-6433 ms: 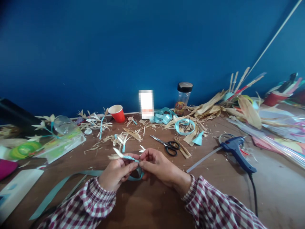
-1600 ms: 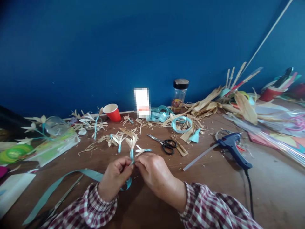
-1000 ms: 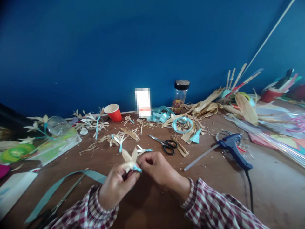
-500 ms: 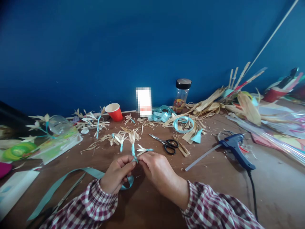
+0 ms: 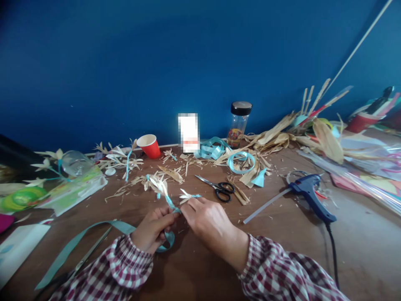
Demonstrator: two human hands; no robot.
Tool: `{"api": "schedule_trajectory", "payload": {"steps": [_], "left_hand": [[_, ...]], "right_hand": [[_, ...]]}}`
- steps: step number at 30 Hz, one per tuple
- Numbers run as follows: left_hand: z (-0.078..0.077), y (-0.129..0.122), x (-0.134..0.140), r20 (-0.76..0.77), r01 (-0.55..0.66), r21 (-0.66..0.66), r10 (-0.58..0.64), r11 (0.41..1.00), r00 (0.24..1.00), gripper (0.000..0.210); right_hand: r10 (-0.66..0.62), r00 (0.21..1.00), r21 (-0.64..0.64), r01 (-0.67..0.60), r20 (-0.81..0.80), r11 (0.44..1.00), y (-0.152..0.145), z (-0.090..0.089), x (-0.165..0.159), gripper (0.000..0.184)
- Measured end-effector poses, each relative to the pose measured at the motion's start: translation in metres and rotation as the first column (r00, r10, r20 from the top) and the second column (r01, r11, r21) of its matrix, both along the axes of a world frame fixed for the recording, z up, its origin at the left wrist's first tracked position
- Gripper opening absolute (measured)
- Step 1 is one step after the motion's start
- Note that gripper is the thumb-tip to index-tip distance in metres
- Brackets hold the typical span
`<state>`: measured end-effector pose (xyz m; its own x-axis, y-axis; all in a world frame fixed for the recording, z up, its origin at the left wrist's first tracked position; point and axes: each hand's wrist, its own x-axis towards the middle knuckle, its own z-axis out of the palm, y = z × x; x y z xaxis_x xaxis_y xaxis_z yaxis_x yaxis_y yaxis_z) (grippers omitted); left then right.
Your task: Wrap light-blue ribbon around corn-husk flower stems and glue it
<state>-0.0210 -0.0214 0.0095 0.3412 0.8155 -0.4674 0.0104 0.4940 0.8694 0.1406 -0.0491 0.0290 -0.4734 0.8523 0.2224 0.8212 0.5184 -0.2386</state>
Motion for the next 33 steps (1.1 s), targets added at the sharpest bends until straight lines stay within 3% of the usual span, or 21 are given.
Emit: {"api": "schedule_trajectory", "payload": {"steps": [12, 17, 26, 30, 33], "left_hand": [[0.003, -0.001, 0.002, 0.119, 0.050, -0.163, -0.031, 0.985, 0.992, 0.029], [0.008, -0.004, 0.005, 0.136, 0.013, -0.222, 0.017, 0.975, 0.991, 0.022], [0.005, -0.009, 0.010, 0.144, -0.012, -0.157, 0.034, 0.988, 0.989, 0.018], [0.000, -0.014, 0.014, 0.165, -0.012, -0.069, 0.023, 0.998, 0.986, 0.027], [-0.004, -0.017, 0.014, 0.110, -0.001, -0.055, 0.007, 0.998, 0.994, 0.026]], "right_hand": [[-0.013, 0.994, 0.076, 0.005, 0.106, 0.997, -0.006, 0.004, 0.001, 0.008], [-0.020, 0.993, 0.091, 0.009, 0.119, 0.996, -0.006, 0.001, -0.003, 0.005], [-0.011, 0.996, 0.058, 0.006, 0.089, 0.998, -0.006, -0.003, -0.005, 0.004], [-0.017, 1.000, -0.015, 0.018, 0.021, 1.000, -0.003, 0.001, -0.003, 0.007], [-0.024, 0.993, -0.121, 0.010, -0.117, 0.993, -0.001, 0.004, 0.002, 0.017]]}}
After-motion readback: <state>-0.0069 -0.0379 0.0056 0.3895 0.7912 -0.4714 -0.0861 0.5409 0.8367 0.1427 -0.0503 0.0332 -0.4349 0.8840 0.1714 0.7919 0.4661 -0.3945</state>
